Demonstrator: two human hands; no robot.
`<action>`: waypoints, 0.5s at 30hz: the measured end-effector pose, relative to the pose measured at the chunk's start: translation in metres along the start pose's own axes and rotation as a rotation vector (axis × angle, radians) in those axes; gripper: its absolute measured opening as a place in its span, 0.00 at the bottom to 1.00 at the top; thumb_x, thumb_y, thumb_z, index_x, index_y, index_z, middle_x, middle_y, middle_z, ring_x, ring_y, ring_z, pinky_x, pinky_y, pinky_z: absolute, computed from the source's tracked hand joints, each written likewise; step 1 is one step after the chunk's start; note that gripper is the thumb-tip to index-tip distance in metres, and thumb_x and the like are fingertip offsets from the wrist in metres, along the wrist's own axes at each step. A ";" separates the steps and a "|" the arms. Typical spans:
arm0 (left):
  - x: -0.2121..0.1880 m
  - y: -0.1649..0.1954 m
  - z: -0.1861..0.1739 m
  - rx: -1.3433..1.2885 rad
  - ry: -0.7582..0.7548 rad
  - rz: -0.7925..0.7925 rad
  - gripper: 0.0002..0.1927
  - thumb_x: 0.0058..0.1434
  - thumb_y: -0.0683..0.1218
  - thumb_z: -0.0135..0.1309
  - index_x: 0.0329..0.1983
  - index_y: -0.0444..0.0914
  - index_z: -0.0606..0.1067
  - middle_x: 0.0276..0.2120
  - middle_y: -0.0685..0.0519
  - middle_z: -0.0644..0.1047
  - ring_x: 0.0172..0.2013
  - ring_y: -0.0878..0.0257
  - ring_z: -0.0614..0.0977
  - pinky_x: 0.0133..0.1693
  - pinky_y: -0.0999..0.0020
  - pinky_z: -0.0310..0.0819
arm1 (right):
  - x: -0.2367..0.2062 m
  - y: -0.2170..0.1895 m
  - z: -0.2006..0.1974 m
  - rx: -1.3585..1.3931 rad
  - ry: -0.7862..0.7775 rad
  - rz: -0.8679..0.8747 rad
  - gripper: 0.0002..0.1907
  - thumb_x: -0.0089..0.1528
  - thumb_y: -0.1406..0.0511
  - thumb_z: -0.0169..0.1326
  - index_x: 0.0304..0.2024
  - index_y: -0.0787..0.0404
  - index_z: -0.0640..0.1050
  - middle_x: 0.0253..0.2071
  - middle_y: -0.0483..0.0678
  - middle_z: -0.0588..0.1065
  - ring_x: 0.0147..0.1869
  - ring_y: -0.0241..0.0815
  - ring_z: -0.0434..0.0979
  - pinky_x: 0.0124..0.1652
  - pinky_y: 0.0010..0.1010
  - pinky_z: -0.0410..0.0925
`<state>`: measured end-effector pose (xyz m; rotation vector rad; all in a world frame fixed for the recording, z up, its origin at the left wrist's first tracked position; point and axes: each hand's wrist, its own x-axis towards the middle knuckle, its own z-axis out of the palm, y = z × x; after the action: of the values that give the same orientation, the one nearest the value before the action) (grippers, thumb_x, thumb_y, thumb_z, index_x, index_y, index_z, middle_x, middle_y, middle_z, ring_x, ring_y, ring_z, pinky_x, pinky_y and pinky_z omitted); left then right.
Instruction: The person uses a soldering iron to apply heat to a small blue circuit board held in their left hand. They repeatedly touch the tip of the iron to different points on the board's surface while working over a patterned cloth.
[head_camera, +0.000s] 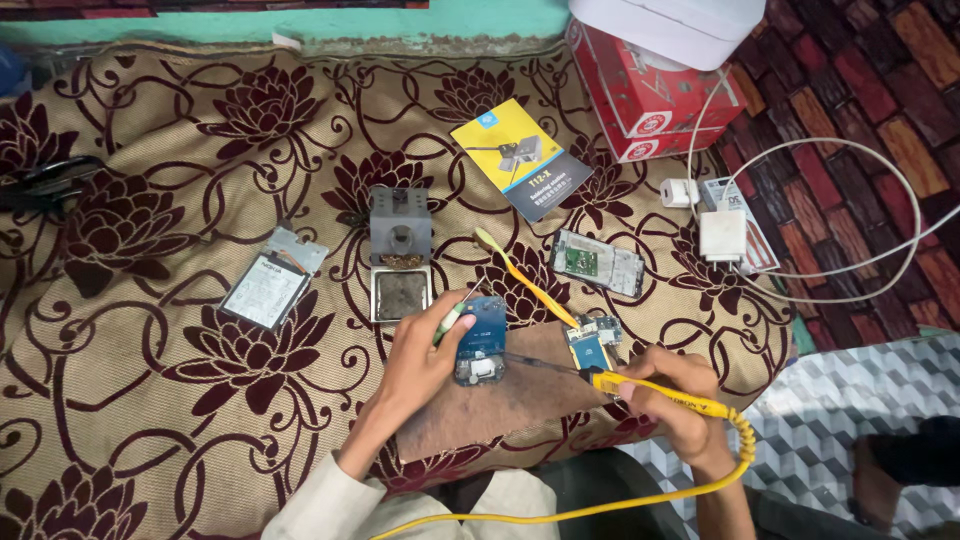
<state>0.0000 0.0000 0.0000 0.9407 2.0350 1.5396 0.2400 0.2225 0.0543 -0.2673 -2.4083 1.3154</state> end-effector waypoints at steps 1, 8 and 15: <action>0.000 0.001 0.000 -0.003 0.008 0.027 0.18 0.66 0.46 0.53 0.58 0.39 0.76 0.38 0.45 0.85 0.33 0.59 0.89 0.35 0.63 0.80 | 0.001 -0.004 0.000 0.023 0.012 0.076 0.09 0.56 0.64 0.56 0.23 0.63 0.76 0.22 0.46 0.75 0.20 0.36 0.74 0.25 0.24 0.64; 0.001 0.005 -0.006 -0.063 -0.023 0.074 0.15 0.67 0.46 0.53 0.55 0.37 0.76 0.31 0.46 0.84 0.27 0.61 0.85 0.31 0.66 0.76 | 0.007 -0.016 0.002 0.116 0.052 0.300 0.09 0.52 0.68 0.55 0.25 0.71 0.77 0.15 0.49 0.74 0.16 0.35 0.70 0.21 0.25 0.63; 0.006 0.003 -0.010 -0.021 -0.078 0.030 0.15 0.67 0.48 0.53 0.53 0.36 0.76 0.24 0.46 0.81 0.21 0.63 0.78 0.25 0.66 0.68 | 0.005 -0.012 0.001 0.086 0.045 0.231 0.09 0.51 0.68 0.56 0.27 0.71 0.78 0.18 0.50 0.76 0.19 0.35 0.72 0.24 0.25 0.63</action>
<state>-0.0101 -0.0019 0.0059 1.0113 1.9551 1.5127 0.2356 0.2167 0.0650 -0.5590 -2.3305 1.4901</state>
